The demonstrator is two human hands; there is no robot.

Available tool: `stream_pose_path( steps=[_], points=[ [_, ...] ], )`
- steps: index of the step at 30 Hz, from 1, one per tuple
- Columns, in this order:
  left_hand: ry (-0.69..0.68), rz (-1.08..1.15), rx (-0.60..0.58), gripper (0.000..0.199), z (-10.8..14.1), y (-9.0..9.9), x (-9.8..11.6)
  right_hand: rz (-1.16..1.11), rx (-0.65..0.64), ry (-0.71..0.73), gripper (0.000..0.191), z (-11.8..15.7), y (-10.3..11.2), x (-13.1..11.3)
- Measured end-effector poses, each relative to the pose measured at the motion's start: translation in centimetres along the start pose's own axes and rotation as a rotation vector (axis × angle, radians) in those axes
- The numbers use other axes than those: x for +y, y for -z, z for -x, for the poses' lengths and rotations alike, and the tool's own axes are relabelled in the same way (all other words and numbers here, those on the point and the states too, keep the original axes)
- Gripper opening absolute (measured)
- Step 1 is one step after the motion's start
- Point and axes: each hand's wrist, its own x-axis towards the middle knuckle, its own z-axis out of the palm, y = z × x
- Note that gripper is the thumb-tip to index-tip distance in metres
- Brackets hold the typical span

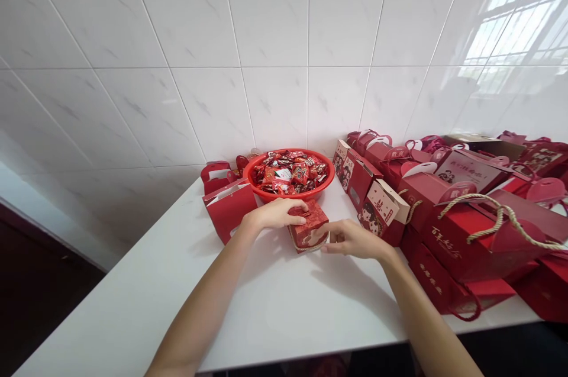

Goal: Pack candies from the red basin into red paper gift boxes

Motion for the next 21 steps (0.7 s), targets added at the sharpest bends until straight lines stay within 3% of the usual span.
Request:
stream_pose_path(
  steps=[5, 8, 13, 18, 21],
  points=[
    [-0.016, -0.002, -0.013, 0.049, 0.2, 0.1, -0.1, 0.419, -0.062, -0.132, 0.030, -0.1, -2.9, -1.0],
    [-0.056, 0.015, -0.012, 0.047, 0.3, 0.2, 0.0, 0.505, -0.001, -0.143, 0.032, 0.2, -3.8, -1.7],
    [-0.089, 0.033, 0.005, 0.044, 0.5, 0.2, 0.3, 0.427, 0.264, -0.067, 0.013, 0.7, -2.7, -3.7],
    [-0.154, 0.049, -0.077, 0.032, 0.6, -0.1, 0.8, 0.388, 0.612, 0.009, 0.009, -0.5, -0.2, -5.8],
    [-0.220, 0.057, -0.112, 0.035, 0.7, -0.4, 1.2, 0.322, 0.706, 0.057, 0.009, -1.8, 0.9, -6.4]
  ],
)
